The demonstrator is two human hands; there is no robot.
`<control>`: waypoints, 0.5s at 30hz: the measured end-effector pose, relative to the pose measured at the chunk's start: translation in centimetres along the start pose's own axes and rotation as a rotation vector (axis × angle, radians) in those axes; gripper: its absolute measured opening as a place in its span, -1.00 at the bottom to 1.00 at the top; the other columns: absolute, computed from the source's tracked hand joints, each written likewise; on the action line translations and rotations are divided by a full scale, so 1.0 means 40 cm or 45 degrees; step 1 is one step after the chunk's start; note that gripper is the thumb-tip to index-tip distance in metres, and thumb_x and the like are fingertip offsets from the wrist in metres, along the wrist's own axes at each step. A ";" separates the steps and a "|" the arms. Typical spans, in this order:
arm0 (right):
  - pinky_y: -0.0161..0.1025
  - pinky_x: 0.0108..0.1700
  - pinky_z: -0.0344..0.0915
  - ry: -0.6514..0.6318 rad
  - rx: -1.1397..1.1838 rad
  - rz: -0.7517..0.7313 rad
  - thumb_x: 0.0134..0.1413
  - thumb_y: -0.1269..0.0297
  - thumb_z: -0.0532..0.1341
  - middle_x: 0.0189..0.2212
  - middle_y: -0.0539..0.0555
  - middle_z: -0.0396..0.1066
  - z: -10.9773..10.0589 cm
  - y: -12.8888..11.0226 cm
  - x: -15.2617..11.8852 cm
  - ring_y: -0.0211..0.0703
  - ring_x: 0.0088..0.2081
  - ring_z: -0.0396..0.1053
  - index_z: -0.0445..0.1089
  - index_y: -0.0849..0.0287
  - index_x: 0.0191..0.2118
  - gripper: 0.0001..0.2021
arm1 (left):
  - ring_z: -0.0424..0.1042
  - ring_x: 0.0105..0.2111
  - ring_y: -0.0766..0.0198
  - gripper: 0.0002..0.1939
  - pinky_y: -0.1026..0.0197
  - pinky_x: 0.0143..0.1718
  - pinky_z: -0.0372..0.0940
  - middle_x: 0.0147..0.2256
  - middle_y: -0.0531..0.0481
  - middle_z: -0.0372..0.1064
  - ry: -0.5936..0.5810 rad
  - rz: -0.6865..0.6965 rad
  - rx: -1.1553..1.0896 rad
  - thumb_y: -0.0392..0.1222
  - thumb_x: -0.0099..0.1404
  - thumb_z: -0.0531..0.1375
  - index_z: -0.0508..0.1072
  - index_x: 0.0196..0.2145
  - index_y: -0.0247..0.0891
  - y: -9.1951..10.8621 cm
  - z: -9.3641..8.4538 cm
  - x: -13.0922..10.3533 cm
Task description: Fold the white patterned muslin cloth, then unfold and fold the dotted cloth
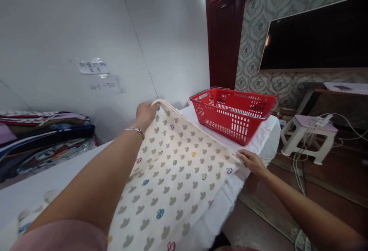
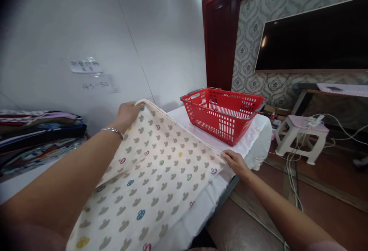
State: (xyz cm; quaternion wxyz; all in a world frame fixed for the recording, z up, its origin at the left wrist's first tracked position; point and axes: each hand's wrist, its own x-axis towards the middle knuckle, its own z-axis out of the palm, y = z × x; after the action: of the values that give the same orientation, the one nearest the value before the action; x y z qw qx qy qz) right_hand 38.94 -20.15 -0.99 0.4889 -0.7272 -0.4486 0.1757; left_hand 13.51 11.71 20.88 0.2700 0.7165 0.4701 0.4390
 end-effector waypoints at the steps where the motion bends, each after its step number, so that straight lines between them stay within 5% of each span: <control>1: -0.33 -0.55 0.07 -0.038 -0.028 -0.027 0.02 -0.11 0.06 -0.62 -0.05 0.21 -0.004 -0.006 -0.007 -0.27 -0.58 0.12 0.37 0.14 -0.37 -0.60 | 0.26 -0.58 0.28 -0.75 0.28 -0.57 0.09 -0.61 0.00 0.34 -0.006 0.009 0.037 -0.03 -0.03 0.19 0.49 -0.51 -0.28 0.001 0.001 0.002; 4: -0.32 -0.49 0.13 -0.119 -0.139 -0.121 0.01 -0.11 0.08 -0.57 -0.02 0.28 -0.023 -0.011 -0.013 -0.23 -0.52 0.19 0.38 0.14 -0.40 -0.61 | 0.28 -0.59 0.28 -0.75 0.28 -0.56 0.09 -0.59 0.00 0.36 -0.027 0.022 0.135 -0.03 0.01 0.16 0.50 -0.48 -0.26 0.003 0.006 0.006; 9: -0.28 -0.42 0.18 0.008 -0.493 -0.155 0.12 -0.07 -0.05 -0.59 0.01 0.30 -0.046 0.042 0.020 -0.16 -0.48 0.27 0.25 0.10 -0.52 -0.60 | 0.31 -0.54 0.29 -0.73 0.30 -0.54 0.08 -0.57 0.02 0.38 -0.131 0.037 0.207 0.00 0.02 0.16 0.51 -0.45 -0.25 -0.003 0.025 0.004; 15: -0.13 -0.29 0.28 -0.256 -1.062 -0.118 0.14 0.16 -0.05 -0.46 0.19 0.44 -0.028 0.078 0.058 0.02 -0.36 0.41 0.36 0.15 -0.43 -0.69 | 0.29 -0.56 0.31 -0.77 0.31 -0.55 0.08 -0.60 0.03 0.34 -0.349 0.055 0.165 -0.04 0.03 0.17 0.48 -0.53 -0.26 -0.014 0.053 -0.033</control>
State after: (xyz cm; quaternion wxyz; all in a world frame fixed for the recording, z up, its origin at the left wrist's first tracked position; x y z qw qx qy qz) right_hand 42.45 -19.23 -2.75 0.1143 -0.8209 -0.5588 0.0274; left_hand 14.91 10.79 18.94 0.2753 0.7956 0.4405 0.3118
